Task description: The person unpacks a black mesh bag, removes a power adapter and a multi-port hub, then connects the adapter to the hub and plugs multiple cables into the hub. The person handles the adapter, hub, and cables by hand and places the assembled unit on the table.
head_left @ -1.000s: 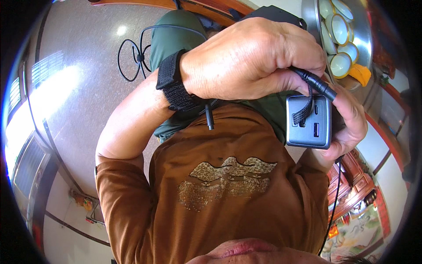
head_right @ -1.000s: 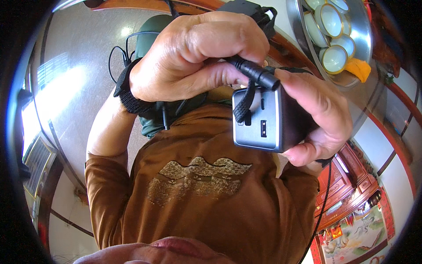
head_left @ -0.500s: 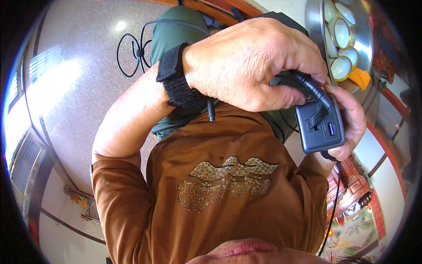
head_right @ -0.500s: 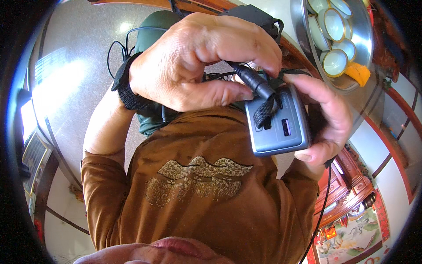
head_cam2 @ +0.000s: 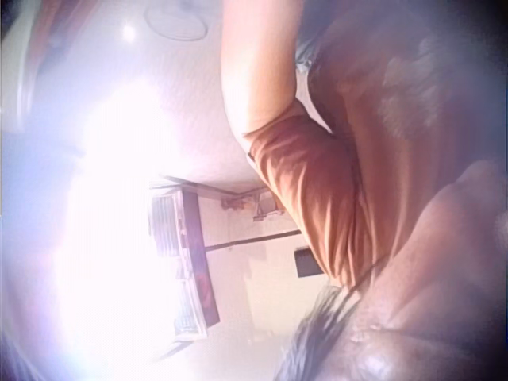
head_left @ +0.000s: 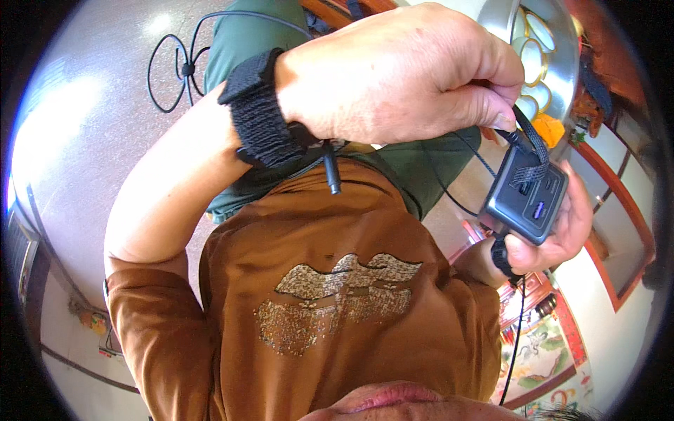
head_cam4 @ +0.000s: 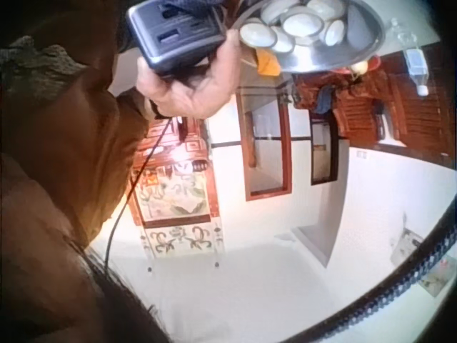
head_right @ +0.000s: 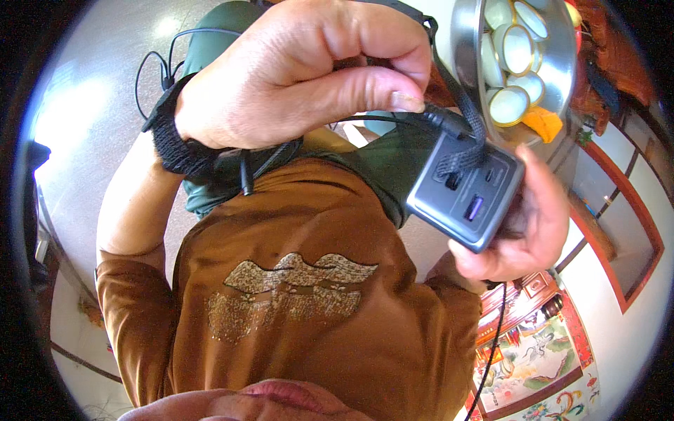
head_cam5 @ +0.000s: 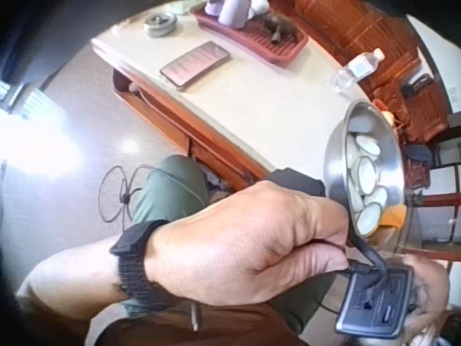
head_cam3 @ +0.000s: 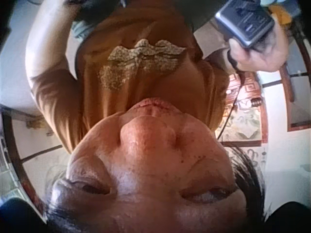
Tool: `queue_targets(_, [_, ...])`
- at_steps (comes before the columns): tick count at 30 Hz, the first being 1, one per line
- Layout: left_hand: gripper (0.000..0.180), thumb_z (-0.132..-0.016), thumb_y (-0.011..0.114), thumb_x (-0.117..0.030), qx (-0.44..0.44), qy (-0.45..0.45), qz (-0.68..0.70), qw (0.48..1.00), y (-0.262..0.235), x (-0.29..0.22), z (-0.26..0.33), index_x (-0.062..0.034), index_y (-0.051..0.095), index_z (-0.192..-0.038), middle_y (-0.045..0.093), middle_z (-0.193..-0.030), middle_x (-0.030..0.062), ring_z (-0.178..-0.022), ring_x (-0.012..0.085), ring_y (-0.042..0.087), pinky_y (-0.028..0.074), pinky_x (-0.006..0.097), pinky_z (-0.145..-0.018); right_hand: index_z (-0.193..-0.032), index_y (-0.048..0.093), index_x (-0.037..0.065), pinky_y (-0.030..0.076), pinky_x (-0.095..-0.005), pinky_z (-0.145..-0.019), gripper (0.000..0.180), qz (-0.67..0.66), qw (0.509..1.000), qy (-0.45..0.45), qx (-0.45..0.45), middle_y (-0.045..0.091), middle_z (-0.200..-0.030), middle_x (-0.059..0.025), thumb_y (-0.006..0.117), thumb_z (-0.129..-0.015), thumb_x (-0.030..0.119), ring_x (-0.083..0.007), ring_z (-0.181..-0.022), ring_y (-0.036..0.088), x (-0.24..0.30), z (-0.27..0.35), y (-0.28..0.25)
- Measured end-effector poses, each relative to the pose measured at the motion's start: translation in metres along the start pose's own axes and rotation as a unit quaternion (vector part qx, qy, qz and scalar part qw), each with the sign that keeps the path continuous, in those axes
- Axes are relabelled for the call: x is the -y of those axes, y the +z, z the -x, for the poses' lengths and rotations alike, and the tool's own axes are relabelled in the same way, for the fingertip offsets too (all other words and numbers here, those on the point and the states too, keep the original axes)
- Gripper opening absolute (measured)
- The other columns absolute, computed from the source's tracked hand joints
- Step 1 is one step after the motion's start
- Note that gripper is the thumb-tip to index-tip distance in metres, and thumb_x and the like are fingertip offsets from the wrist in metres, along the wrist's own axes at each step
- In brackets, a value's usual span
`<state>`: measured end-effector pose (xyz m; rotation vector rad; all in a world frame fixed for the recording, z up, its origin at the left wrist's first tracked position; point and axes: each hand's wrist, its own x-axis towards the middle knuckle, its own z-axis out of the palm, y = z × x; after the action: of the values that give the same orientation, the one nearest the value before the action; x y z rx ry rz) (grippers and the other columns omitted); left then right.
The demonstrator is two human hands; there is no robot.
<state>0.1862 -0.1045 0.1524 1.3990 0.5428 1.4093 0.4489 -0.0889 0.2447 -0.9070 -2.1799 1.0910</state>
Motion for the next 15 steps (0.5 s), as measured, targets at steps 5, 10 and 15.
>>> queue_targets(5, [0.013, -0.094, 0.065, -0.014, -0.062, -0.08, 0.039, 0.994, -0.002, -0.01, 0.005, -0.0006, 0.064, -0.094, 0.063, -0.079, 0.0107, -0.07, 0.0208, 0.059, 0.049, 0.032, -0.066, -0.131, 0.042, -0.017, 0.06, -0.039, -0.081, 0.087, 0.132, 0.984, -0.094, -0.071, 0.063, -0.109, -0.0335, 0.084, -0.067, 0.024, -0.034, -0.091, 0.071, 0.003, 0.002, 0.006])
queue_targets(10, [0.029, -0.084, 0.076, -0.028, -0.121, -0.196, 0.01, 0.973, 0.009, -0.017, 0.002, 0.0003, 0.071, -0.092, 0.065, -0.071, 0.0127, -0.066, 0.02, 0.063, 0.049, 0.034, -0.063, -0.131, 0.032, -0.023, 0.061, -0.0431, -0.076, 0.084, 0.156, 0.979, -0.118, -0.049, 0.06, -0.102, -0.0425, 0.08, -0.068, 0.004, -0.0408, -0.086, 0.07, 0.009, 0.002, 0.011])
queue_targets(15, [0.026, -0.077, 0.079, -0.02, -0.087, -0.155, -0.001, 0.984, 0.017, -0.009, 0.01, 0.0013, 0.071, -0.09, 0.064, -0.07, 0.0177, -0.064, 0.0242, 0.062, 0.049, 0.036, -0.064, -0.133, 0.031, -0.021, 0.061, -0.042, -0.076, 0.084, 0.189, 0.973, -0.126, -0.047, 0.059, -0.105, -0.0404, 0.081, -0.069, 0.002, -0.039, -0.088, 0.069, 0.01, 0.005, 0.014])
